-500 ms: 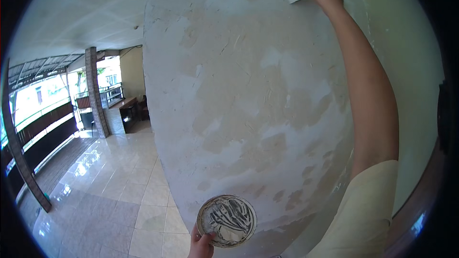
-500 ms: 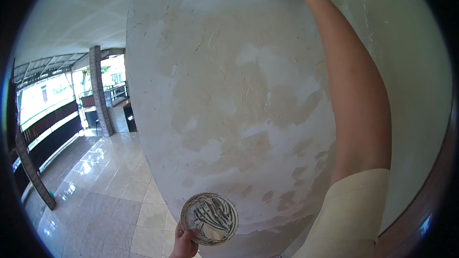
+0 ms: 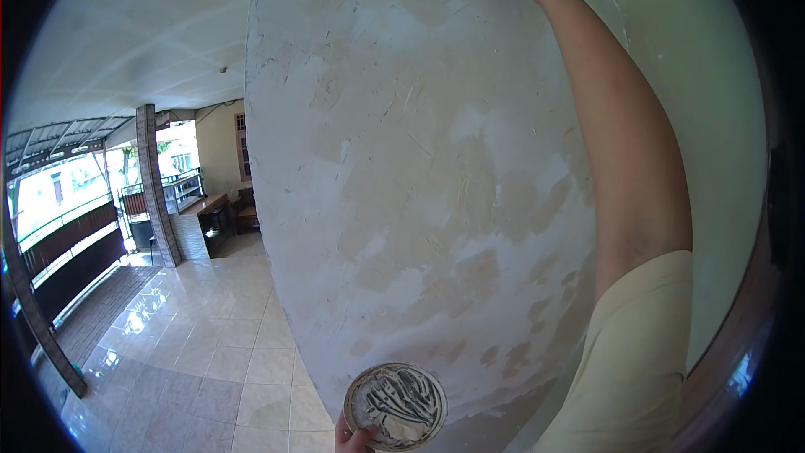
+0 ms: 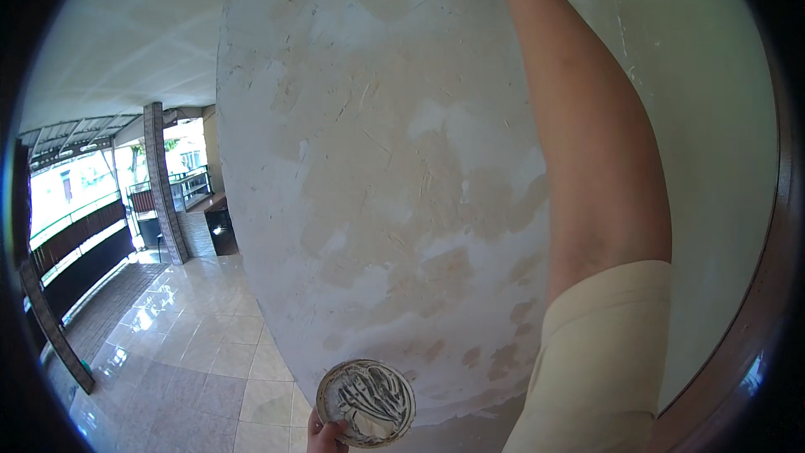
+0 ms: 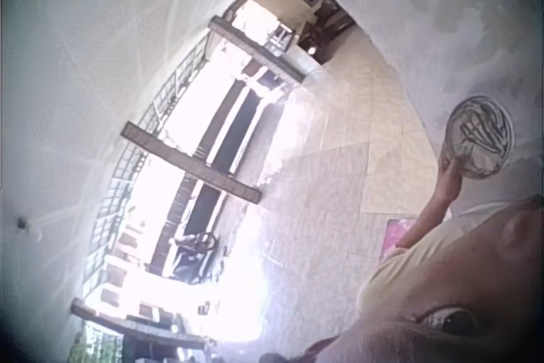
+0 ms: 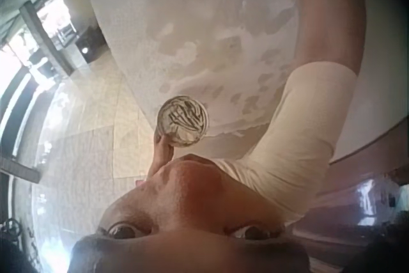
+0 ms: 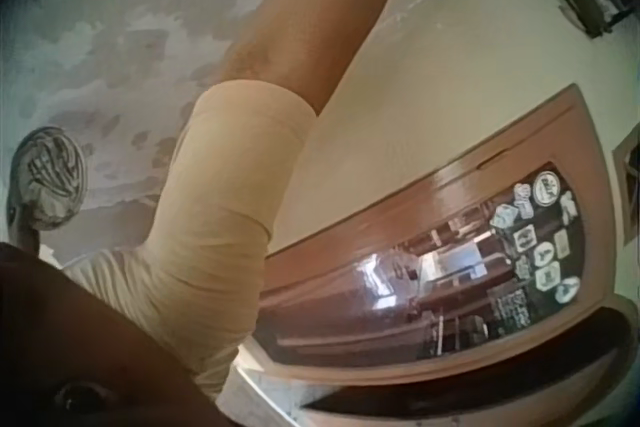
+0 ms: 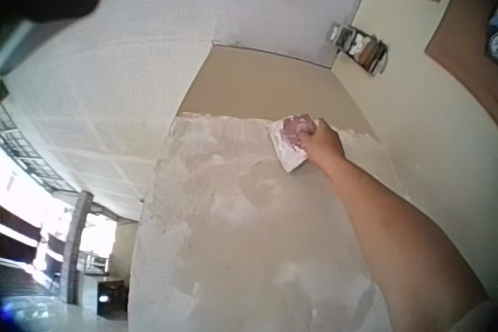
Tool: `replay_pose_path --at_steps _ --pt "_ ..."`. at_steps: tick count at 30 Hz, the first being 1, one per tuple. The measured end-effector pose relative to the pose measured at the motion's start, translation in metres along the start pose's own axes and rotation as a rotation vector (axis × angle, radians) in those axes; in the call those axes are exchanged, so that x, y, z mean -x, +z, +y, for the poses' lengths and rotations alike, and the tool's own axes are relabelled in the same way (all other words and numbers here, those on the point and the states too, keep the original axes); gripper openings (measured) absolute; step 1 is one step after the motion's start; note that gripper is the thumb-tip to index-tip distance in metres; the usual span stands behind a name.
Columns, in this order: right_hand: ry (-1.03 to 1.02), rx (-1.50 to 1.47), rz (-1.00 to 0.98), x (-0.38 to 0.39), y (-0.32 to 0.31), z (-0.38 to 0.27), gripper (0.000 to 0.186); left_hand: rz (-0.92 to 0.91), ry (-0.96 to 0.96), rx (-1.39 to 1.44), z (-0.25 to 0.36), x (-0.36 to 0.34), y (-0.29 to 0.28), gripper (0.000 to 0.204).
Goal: The person patches and smooths a wall with putty using a hand spatula.
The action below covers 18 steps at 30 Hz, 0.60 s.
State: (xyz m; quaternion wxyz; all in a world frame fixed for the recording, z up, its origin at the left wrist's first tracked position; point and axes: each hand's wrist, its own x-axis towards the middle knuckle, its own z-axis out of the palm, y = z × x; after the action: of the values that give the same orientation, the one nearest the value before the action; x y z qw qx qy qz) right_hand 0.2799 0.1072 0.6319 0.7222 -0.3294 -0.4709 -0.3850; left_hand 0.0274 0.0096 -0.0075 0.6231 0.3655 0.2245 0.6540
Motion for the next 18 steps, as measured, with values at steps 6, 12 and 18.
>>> replay_pose_path --at_steps 6,12,18 --pt "0.221 0.072 -0.259 -0.025 0.006 0.029 0.050 0.086 -0.089 0.027 0.004 0.005 -0.001 0.042" --pt "0.022 0.332 0.180 -0.040 -0.032 0.097 0.047 -0.030 0.026 0.032 -0.003 -0.006 -0.011 0.041" --pt "-0.294 0.373 0.098 0.005 -0.021 -0.009 0.034 -0.039 0.007 -0.003 0.006 -0.009 -0.012 0.046"
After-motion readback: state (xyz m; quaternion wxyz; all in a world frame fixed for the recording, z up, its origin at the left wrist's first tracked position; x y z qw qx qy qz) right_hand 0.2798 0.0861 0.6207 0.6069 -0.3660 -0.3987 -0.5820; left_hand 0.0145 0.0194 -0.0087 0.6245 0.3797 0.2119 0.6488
